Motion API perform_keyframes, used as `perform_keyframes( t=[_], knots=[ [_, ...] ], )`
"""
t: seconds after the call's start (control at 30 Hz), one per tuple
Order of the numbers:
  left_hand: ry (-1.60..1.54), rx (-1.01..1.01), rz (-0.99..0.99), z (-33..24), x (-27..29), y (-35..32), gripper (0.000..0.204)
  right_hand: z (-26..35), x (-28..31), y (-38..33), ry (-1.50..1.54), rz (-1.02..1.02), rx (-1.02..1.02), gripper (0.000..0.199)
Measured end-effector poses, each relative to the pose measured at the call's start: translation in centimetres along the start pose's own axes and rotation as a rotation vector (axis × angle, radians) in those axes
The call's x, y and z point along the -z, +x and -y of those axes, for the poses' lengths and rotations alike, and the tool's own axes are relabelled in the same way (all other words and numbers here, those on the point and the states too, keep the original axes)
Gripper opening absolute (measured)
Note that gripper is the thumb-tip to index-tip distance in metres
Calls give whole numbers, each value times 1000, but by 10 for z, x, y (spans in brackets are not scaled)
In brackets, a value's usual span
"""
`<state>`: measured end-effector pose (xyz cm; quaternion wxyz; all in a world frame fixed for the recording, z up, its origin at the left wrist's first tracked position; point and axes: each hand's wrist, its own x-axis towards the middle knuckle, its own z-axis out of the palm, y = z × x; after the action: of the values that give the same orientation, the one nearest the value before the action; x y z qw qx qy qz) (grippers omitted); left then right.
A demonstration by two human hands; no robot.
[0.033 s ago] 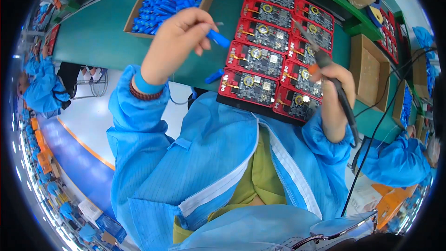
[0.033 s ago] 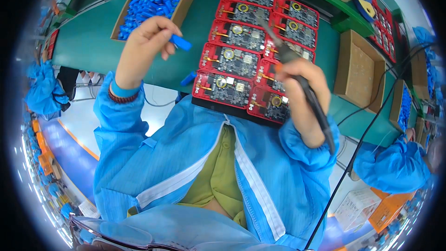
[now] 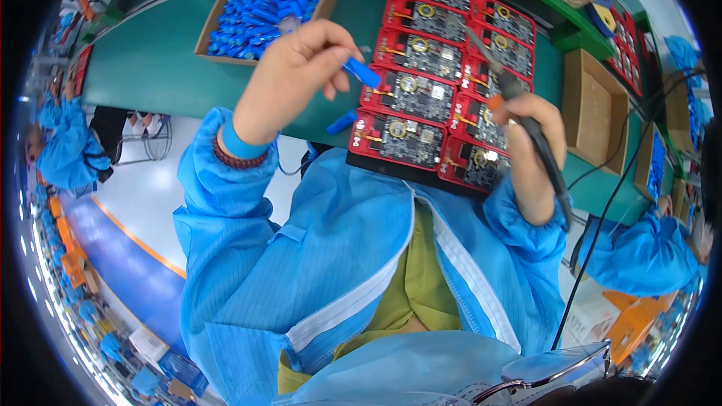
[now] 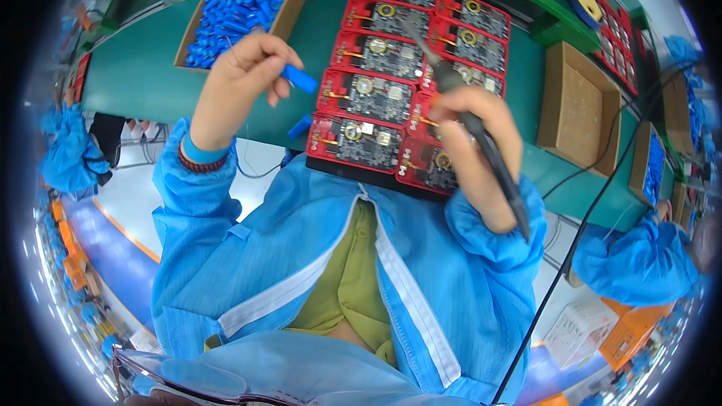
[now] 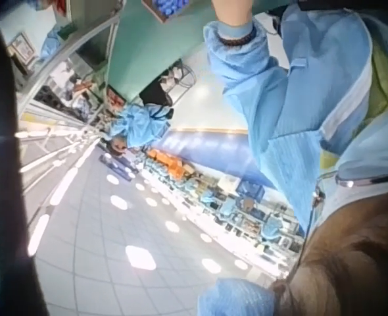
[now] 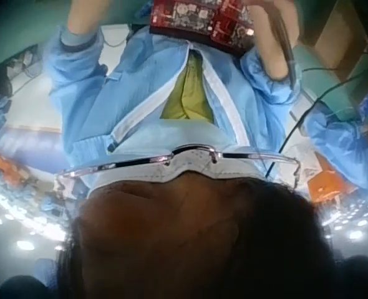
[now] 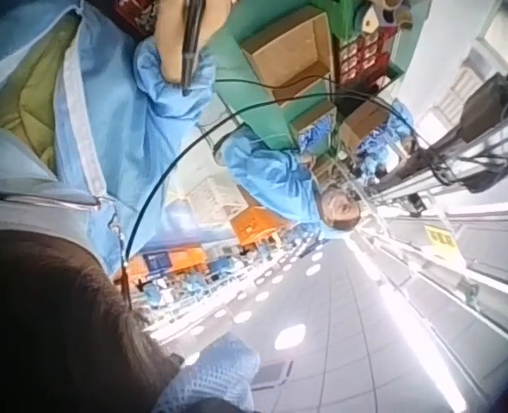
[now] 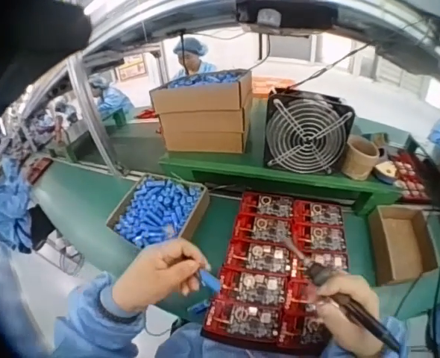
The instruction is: The person solders components on circuit boards using a soldering iron and solder wire, then takes batteries from a box and solders their wires to the circuit boards.
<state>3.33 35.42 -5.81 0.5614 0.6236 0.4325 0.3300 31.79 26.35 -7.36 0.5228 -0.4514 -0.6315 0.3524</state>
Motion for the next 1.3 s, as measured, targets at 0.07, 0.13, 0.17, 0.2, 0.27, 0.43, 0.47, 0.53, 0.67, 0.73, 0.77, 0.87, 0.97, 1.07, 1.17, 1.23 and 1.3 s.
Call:
perform_keyframes(
  t=[0.07,0.13,0.17,0.2,0.27,0.43,0.47,0.53,0.67,0.73,0.77,0.87,0.97,1.07,1.17,1.23,1.3],
  knots=[
    [-43,42,124,-1,-21,1,10,-3,-15,9,28,39,16,35],
    [-64,55,201,1,-39,2,9,-3,-23,18,-135,88,119,46],
    [-121,56,208,4,-47,2,9,-3,-28,22,-182,108,176,48],
    [-174,59,211,6,-54,3,9,-5,-32,22,-172,92,190,47],
    [-187,40,210,10,-66,7,9,-6,-40,23,-168,51,234,45],
    [-156,38,243,5,-80,6,8,-15,-35,14,-148,-16,118,42],
    [-157,43,246,5,-82,6,8,-14,-32,14,-170,-32,146,42],
    [-122,89,184,3,-87,7,6,-10,-28,14,-193,-35,198,45],
    [-113,11,133,20,-92,7,6,-12,-31,9,-204,-35,180,49],
    [22,-256,18,28,-97,9,6,-9,-30,5,-100,-26,22,51],
    [23,-255,15,27,-96,9,6,-10,-30,6,-98,-24,22,51],
    [49,-190,-45,19,-94,8,8,-10,-30,9,-168,-68,161,51],
    [228,-187,70,15,-98,4,9,-15,-27,17,-327,-136,314,48],
    [297,-294,60,12,-103,3,10,-21,-24,18,-385,-12,435,39],
    [418,-347,28,14,-101,5,9,-27,-24,13,-378,-34,404,39],
    [502,-433,-10,14,-101,7,10,-27,-23,12,-419,-32,435,37],
    [585,-522,-41,14,-102,6,10,-26,-22,10,-464,-38,462,35]
  ],
)
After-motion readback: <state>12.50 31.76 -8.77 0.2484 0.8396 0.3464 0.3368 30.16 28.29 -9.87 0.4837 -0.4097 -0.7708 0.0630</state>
